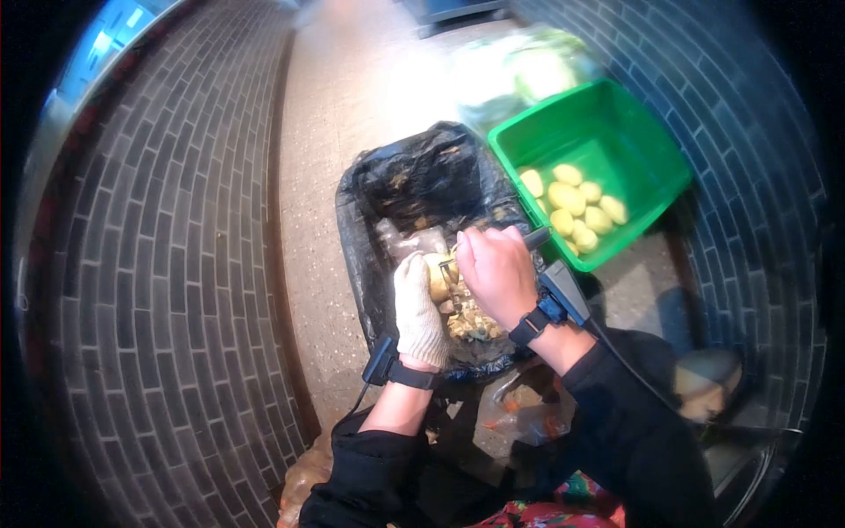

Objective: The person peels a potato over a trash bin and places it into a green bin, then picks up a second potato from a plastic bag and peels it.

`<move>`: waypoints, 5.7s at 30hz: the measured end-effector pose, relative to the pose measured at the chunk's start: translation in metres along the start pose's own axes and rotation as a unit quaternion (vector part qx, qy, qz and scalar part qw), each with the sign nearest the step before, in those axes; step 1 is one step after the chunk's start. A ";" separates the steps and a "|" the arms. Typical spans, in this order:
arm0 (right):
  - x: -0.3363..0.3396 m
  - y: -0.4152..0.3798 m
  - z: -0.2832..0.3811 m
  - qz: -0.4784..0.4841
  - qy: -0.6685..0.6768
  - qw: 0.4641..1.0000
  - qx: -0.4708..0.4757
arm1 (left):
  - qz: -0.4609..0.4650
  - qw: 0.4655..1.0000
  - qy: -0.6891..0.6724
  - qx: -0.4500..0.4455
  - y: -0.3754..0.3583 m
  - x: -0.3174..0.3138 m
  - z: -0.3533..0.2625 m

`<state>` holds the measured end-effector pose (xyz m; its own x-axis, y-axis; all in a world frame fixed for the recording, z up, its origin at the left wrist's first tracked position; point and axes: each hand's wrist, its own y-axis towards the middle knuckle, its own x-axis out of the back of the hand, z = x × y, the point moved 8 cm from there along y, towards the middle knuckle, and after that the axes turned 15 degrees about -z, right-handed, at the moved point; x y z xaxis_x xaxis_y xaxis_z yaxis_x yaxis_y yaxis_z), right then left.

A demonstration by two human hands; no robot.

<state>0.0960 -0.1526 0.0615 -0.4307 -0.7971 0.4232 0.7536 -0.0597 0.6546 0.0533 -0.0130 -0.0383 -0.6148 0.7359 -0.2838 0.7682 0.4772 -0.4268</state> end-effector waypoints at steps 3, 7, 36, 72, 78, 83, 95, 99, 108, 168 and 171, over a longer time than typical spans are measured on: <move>-0.003 -0.003 -0.008 -0.004 -0.025 1.000 0.003 | -0.006 0.998 -0.043 0.047 -0.005 -0.001 0.005; -0.007 0.002 -0.049 0.013 -0.164 0.986 -0.019 | -0.031 0.997 -0.065 0.041 -0.030 -0.015 -0.034; 0.000 0.008 0.000 0.005 -0.046 0.999 0.013 | -0.022 0.982 -0.087 0.163 -0.022 -0.010 -0.012; 0.005 0.015 -0.022 0.084 -0.006 0.996 0.012 | 0.240 0.955 0.101 0.143 -0.037 -0.013 -0.006; 0.012 0.018 -0.017 0.071 -0.065 0.993 0.075 | 0.264 0.933 0.245 -0.016 -0.040 -0.027 -0.011; 0.016 0.013 0.006 0.069 -0.009 0.994 0.085 | 0.242 0.913 0.292 -0.153 -0.025 -0.025 -0.013; 0.025 0.017 -0.031 0.006 -0.059 0.997 0.045 | 0.216 0.933 0.277 -0.075 -0.040 -0.026 -0.030; 0.021 0.010 -0.006 0.048 0.037 0.998 0.016 | 0.242 0.924 0.278 -0.100 -0.032 -0.025 -0.024; 0.015 0.007 -0.012 0.065 -0.011 0.996 0.065 | 0.198 0.822 0.449 -0.289 -0.041 -0.032 -0.039; 0.004 -0.002 -0.040 0.073 -0.114 0.988 0.076 | 0.180 0.709 0.478 -0.486 -0.067 -0.047 -0.068; 0.009 0.006 -0.019 0.047 -0.060 0.994 0.075 | 0.168 0.686 0.522 -0.478 -0.059 -0.039 -0.059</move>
<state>0.1059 -0.1719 0.0574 -0.4243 -0.7176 0.5522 0.7145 0.1093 0.6911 0.0423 -0.0414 0.0489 -0.2944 0.5874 0.7538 0.9082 -0.0737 0.4121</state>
